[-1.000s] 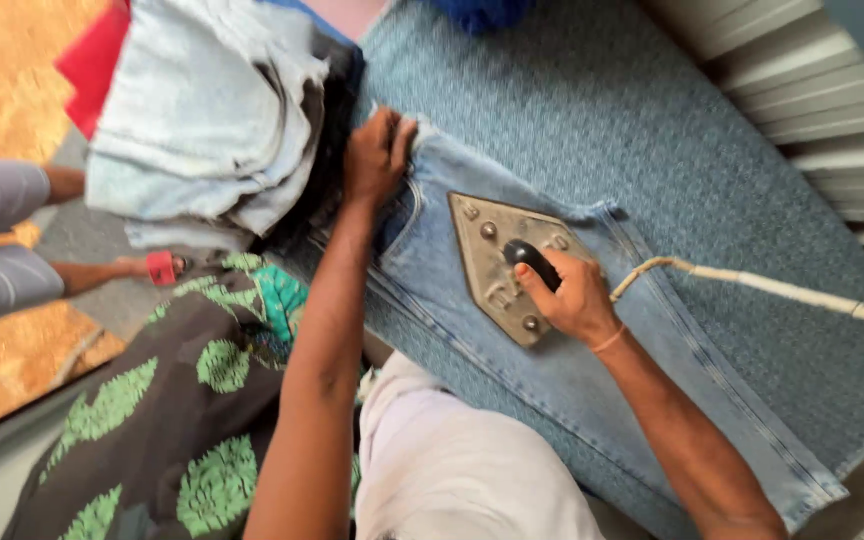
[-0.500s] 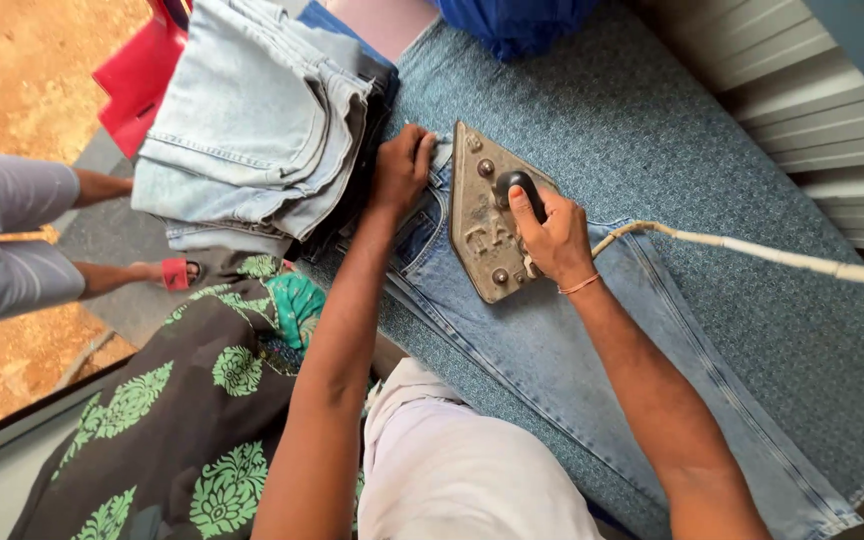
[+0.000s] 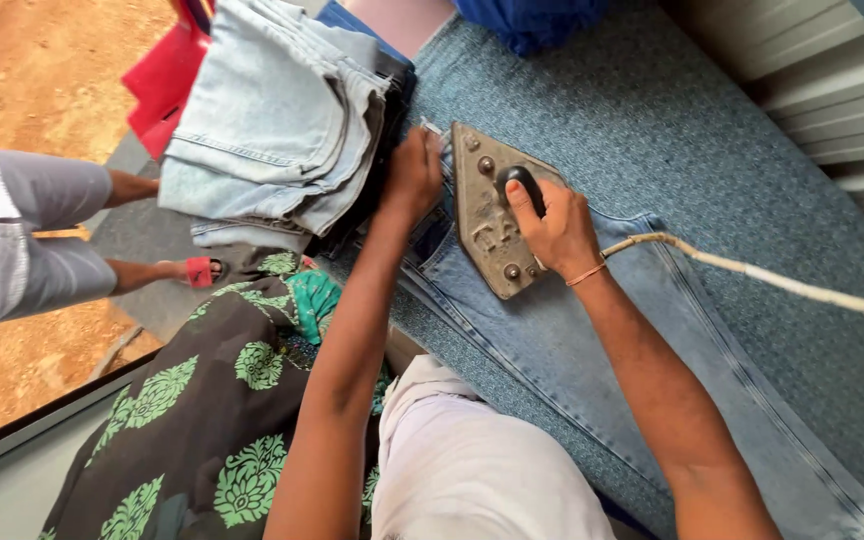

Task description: The person irons a pair of light blue jeans on a padded ironing board, smoothing the fabric and using a steam iron to press the legs and waist. After ironing, the jeans are folded and placed on a stack of other folded jeans.

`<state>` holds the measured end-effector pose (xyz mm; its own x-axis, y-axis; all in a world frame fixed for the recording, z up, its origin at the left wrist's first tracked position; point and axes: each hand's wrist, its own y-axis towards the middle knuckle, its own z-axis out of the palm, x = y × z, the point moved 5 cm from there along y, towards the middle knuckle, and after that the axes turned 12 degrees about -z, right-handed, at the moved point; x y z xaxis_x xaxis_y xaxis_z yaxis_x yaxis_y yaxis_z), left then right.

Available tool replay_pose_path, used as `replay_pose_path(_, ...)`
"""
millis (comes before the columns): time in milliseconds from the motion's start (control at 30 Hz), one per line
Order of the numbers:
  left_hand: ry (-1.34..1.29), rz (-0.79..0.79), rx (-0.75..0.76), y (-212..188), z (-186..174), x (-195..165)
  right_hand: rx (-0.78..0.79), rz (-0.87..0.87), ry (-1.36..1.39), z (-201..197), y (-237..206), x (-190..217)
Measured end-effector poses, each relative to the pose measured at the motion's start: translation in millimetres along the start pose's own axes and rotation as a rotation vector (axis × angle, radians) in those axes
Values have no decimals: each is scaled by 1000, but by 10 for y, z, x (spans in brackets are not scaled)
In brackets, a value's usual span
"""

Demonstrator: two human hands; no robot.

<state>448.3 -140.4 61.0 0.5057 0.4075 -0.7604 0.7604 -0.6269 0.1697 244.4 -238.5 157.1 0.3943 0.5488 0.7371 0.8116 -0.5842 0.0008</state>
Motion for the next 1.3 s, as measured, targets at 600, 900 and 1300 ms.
replay_pose_path(600,198,-60,32,-739,-511,404,112,-107,-36,207,260,559)
replay_pose_path(900,175,183,-110,-1828,-939,-196,-367,-314,-150,89,-620,119)
replay_pose_path(1300,382,207,222,-3581,142,-1115,-487,733,-640,-1973,-6880,-3007)
